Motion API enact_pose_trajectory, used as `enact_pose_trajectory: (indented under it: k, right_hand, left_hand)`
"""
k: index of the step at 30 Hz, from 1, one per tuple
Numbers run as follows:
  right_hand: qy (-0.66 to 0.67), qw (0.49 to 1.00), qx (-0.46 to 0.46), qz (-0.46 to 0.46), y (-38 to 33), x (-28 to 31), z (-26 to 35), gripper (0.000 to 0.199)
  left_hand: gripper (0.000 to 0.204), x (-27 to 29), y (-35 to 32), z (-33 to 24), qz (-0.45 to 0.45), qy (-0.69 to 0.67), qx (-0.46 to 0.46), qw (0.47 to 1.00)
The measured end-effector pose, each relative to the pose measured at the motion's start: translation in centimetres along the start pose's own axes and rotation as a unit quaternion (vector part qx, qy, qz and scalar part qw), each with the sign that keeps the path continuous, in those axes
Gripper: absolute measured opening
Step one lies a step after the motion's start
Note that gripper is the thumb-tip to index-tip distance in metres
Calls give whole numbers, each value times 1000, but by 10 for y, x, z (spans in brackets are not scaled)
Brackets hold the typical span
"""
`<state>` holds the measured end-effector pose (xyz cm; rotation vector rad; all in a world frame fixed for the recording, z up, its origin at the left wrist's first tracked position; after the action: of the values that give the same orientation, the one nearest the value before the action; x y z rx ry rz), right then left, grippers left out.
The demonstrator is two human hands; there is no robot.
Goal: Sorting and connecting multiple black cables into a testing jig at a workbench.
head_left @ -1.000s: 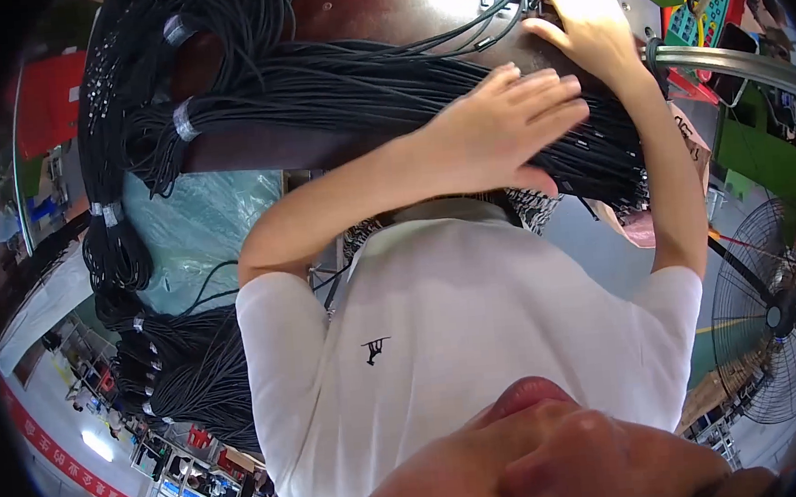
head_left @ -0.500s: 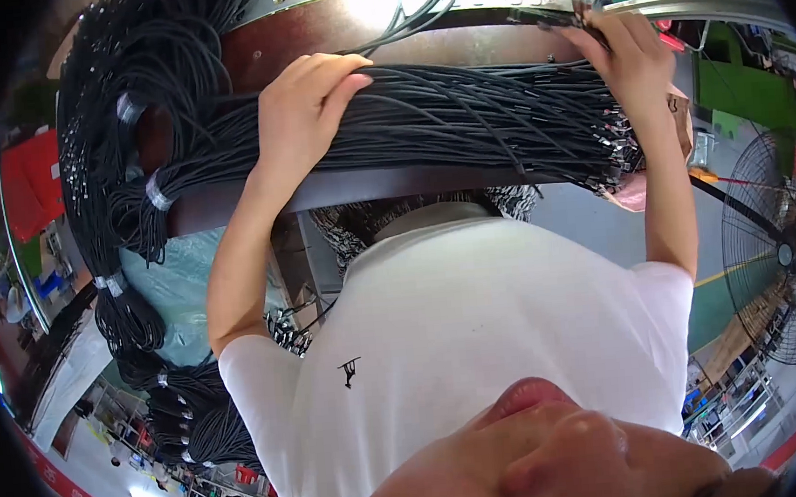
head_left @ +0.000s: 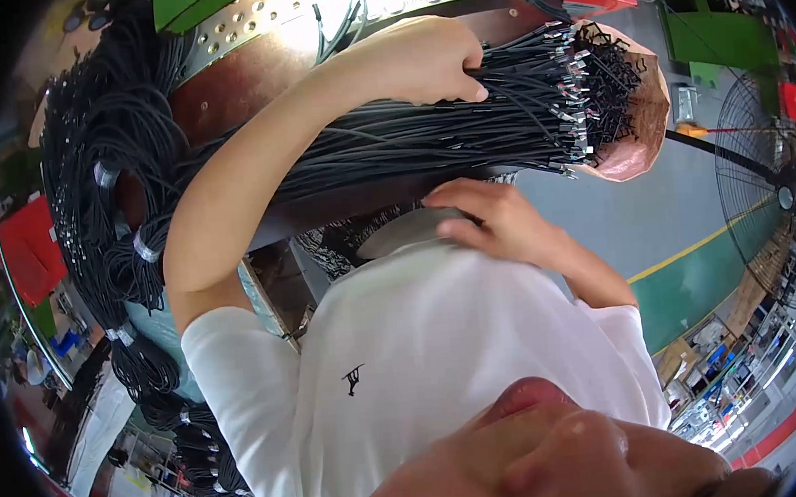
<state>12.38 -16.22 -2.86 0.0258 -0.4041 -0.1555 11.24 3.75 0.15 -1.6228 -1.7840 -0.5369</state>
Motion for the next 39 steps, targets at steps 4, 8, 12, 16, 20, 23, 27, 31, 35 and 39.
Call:
enact_pose_trajectory:
  k: [4,8,12,16,20,23,27,31,35,39]
  right_hand:
    - [-207,967,52,-141,-2,41,-18,12]
    - [-270,927,157,-209,21,50,-25,11]
    - [-279,919,173,-217,27,54,-34,11]
    - [-286,916,172,-223,30,53,-30,11]
    - [-279,923,164,-210,28,60,-24,10]
    - [98,942,-30,-321,7,86,-39,30]
    - [304,871,-63,-380,59,89,-10,29]
    - [243,930,-155,-228,92,45,-1,21]
    - [-47,992,117,-28,119,25,16,17]
    - [-375,904,184,-88,180,50,-27,30]
  left_hand:
    - [30,8,-17,-12,-42,-97,69,992]
    - [22,14,-27,-20,-181,-22,51,982]
    - [17,24,-37,-41,-331,178,-163,912]
    - [25,18,-13,-35,-113,-112,29,987]
    - [33,-42,32,-31,58,-346,99,931]
    - [26,-43,-1,-45,-39,-487,145,860]
    - [22,-68,-38,-45,-150,-558,137,804]
    - [22,-73,-70,-26,-332,-560,163,741]
    - [30,-75,-105,-3,-397,-622,243,629]
    - [33,-82,-123,-2,-367,-691,234,577]
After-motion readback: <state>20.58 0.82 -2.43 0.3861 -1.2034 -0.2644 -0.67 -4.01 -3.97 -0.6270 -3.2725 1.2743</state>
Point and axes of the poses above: each hand's wrist, its own y-axis towards the middle knuckle, its own x-axis out of the back of the hand, z = x × y, the point moved 4 cm from there along y, towards the middle knuckle, and after that the axes turned 12 degrees about -z, right-handed, at the moved point
